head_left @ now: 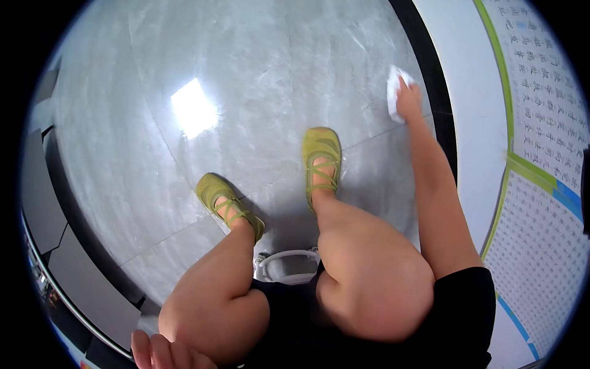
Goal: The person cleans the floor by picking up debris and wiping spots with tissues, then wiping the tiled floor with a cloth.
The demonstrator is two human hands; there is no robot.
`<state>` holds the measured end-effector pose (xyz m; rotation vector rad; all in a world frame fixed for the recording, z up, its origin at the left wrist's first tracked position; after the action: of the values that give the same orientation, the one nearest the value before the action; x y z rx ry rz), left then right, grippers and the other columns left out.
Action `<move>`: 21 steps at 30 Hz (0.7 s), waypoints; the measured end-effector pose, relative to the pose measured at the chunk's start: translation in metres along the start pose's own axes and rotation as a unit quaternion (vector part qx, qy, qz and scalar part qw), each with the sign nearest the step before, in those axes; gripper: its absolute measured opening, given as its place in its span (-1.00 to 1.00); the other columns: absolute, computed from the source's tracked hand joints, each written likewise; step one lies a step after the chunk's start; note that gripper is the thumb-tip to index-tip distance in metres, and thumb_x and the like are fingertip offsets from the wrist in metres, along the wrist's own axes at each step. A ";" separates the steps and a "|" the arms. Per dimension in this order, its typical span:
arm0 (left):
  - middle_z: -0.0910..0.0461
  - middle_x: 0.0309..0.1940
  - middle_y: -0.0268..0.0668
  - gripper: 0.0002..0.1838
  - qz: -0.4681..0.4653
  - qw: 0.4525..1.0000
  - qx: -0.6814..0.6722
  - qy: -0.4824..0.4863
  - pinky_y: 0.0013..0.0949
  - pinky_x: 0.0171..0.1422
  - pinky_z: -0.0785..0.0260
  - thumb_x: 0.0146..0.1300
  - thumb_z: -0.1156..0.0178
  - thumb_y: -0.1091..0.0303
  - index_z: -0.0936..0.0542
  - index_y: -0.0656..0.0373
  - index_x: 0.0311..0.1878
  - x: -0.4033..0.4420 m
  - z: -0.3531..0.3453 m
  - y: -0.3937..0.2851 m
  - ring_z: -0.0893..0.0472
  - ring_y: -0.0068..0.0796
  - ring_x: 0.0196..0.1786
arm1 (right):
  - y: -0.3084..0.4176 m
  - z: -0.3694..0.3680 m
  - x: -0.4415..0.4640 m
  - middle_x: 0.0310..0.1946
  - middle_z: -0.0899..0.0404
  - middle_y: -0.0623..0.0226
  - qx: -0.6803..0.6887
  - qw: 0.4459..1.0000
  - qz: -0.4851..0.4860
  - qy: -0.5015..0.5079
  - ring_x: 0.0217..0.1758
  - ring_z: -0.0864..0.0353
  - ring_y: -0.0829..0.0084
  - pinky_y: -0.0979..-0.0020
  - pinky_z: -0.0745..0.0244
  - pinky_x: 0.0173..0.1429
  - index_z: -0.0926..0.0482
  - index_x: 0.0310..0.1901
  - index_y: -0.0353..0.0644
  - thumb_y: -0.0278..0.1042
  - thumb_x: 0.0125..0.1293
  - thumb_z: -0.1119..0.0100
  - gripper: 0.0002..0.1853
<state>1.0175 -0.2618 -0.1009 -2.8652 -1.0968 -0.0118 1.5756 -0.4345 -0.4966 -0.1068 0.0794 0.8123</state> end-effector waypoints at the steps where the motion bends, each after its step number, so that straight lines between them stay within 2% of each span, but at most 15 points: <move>1: -0.40 -0.15 -0.06 -0.76 -0.001 1.000 0.002 0.002 -0.31 -0.29 -0.54 0.21 -0.11 0.49 -0.33 0.15 -0.08 0.000 -0.001 -0.001 -0.45 -0.20 -0.27 | -0.011 -0.008 -0.025 0.02 -0.44 -0.01 0.023 0.999 -0.027 0.009 0.11 -0.33 0.07 0.10 -0.16 0.24 -0.24 0.32 -0.04 -0.29 0.26 -0.02 -0.44; 3: -0.40 -0.14 -0.05 -0.76 -0.006 1.000 0.004 0.001 -0.31 -0.29 -0.54 0.21 -0.12 0.49 -0.33 0.16 -0.08 -0.001 0.001 -0.005 -0.45 -0.20 -0.27 | -0.028 -0.033 -0.070 0.02 -0.41 -0.05 0.088 0.993 -0.068 -0.045 0.05 -0.32 0.01 0.10 -0.18 0.21 -0.24 0.31 -0.12 -0.24 0.26 -0.01 -0.43; 6: -0.40 -0.14 -0.05 -0.75 -0.009 1.000 0.007 0.002 -0.31 -0.29 -0.55 0.21 -0.12 0.49 -0.33 0.17 -0.07 0.001 0.001 -0.010 -0.45 -0.20 -0.26 | -0.001 -0.029 -0.111 0.05 -0.39 -0.06 0.082 0.957 -0.271 -0.062 0.03 -0.29 -0.03 0.15 -0.14 0.21 -0.21 0.32 -0.16 -0.19 0.28 0.06 -0.42; 8: -0.40 -0.14 -0.04 -0.75 -0.008 1.000 0.008 0.004 -0.31 -0.29 -0.55 0.22 -0.13 0.49 -0.33 0.17 -0.07 0.009 -0.002 -0.009 -0.45 -0.20 -0.26 | 0.037 -0.027 -0.104 0.12 -0.35 -0.08 0.119 0.956 -0.257 -0.080 0.06 -0.27 -0.05 0.12 -0.10 0.23 -0.33 0.24 -0.15 -0.20 0.28 0.09 -0.51; 10: -0.40 -0.13 -0.04 -0.75 -0.007 1.000 0.012 0.009 -0.30 -0.29 -0.55 0.22 -0.13 0.50 -0.33 0.18 -0.07 0.002 0.000 -0.014 -0.45 -0.20 -0.26 | 0.094 -0.008 -0.074 0.23 -0.26 -0.15 -0.067 0.991 -0.094 0.070 0.13 -0.25 -0.06 0.02 -0.01 0.26 -0.57 -0.03 -0.11 -0.25 0.25 0.11 -0.66; 11: -0.39 -0.13 -0.04 -0.75 -0.006 1.000 0.014 0.012 -0.30 -0.29 -0.56 0.22 -0.13 0.50 -0.33 0.18 -0.07 0.003 -0.001 -0.015 -0.45 -0.20 -0.26 | 0.118 -0.001 -0.058 0.26 -0.23 -0.13 0.008 0.996 -0.085 0.022 0.15 -0.24 -0.07 -0.01 0.00 0.25 -0.61 -0.13 -0.09 -0.25 0.24 0.10 -0.70; 13: -0.39 -0.13 -0.03 -0.75 -0.010 1.000 0.014 0.017 -0.30 -0.29 -0.56 0.22 -0.14 0.50 -0.33 0.18 -0.07 0.002 -0.001 -0.017 -0.46 -0.20 -0.26 | 0.174 0.013 -0.020 0.25 -0.27 -0.10 -0.058 0.997 0.015 0.056 0.19 -0.21 -0.08 0.00 0.01 0.28 -0.57 -0.01 -0.03 -0.20 0.25 0.13 -0.64; 14: -0.39 -0.13 -0.03 -0.75 -0.012 1.000 0.015 0.018 -0.30 -0.29 -0.56 0.22 -0.14 0.50 -0.33 0.19 -0.07 0.001 0.000 -0.018 -0.46 -0.20 -0.26 | 0.182 0.014 -0.006 0.24 -0.22 -0.11 0.235 0.959 -0.154 -0.049 0.26 -0.13 -0.09 0.07 -0.02 0.33 -0.36 0.24 -0.01 -0.13 0.26 0.15 -0.49; 15: -0.39 -0.12 -0.03 -0.74 -0.016 1.000 0.016 0.019 -0.30 -0.29 -0.56 0.23 -0.14 0.50 -0.32 0.19 -0.07 0.001 0.000 -0.020 -0.46 -0.20 -0.26 | 0.206 0.011 0.016 0.25 -0.11 -0.13 0.183 0.981 -0.053 0.027 0.32 -0.05 -0.11 0.12 -0.05 0.36 -0.10 0.38 0.01 -0.06 0.24 0.14 -0.35; 16: -0.39 -0.12 -0.03 -0.74 -0.019 0.999 0.016 0.019 -0.30 -0.29 -0.57 0.23 -0.14 0.50 -0.32 0.19 -0.07 0.000 0.001 -0.020 -0.46 -0.21 -0.26 | 0.226 0.016 0.028 0.30 0.03 -0.08 0.228 0.969 -0.082 0.052 0.33 -0.03 -0.13 0.08 -0.10 0.35 -0.08 0.38 -0.01 -0.03 0.22 0.10 -0.32; 19: -0.39 -0.12 -0.02 -0.74 -0.024 0.999 0.023 0.030 -0.30 -0.30 -0.57 0.22 -0.16 0.51 -0.32 0.19 -0.08 -0.004 -0.002 -0.020 -0.45 -0.19 -0.27 | 0.284 0.045 0.048 0.37 0.16 -0.04 0.252 0.965 0.016 0.069 0.30 -0.08 -0.12 0.07 -0.14 0.34 -0.03 0.40 0.10 -0.06 0.17 -0.02 -0.26; 21: -0.39 -0.12 -0.01 -0.73 -0.046 0.997 0.035 0.054 -0.30 -0.31 -0.57 0.20 -0.17 0.52 -0.32 0.19 -0.09 0.008 0.000 -0.020 -0.45 -0.19 -0.28 | 0.310 0.079 0.040 0.42 0.21 0.07 0.237 0.962 0.107 0.077 0.29 -0.10 -0.12 0.07 -0.16 0.34 -0.01 0.40 0.18 -0.07 0.18 -0.07 -0.25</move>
<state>1.0101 -0.2419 -0.0997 -2.7157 -1.1815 -0.1289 1.3794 -0.1843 -0.4425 0.2977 0.4362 0.9796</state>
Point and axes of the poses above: each hand's wrist, its own x-axis towards the middle knuckle, its own z-axis out of the back of the hand, y = z × x, the point moved 6 cm from there along x, towards the middle knuckle
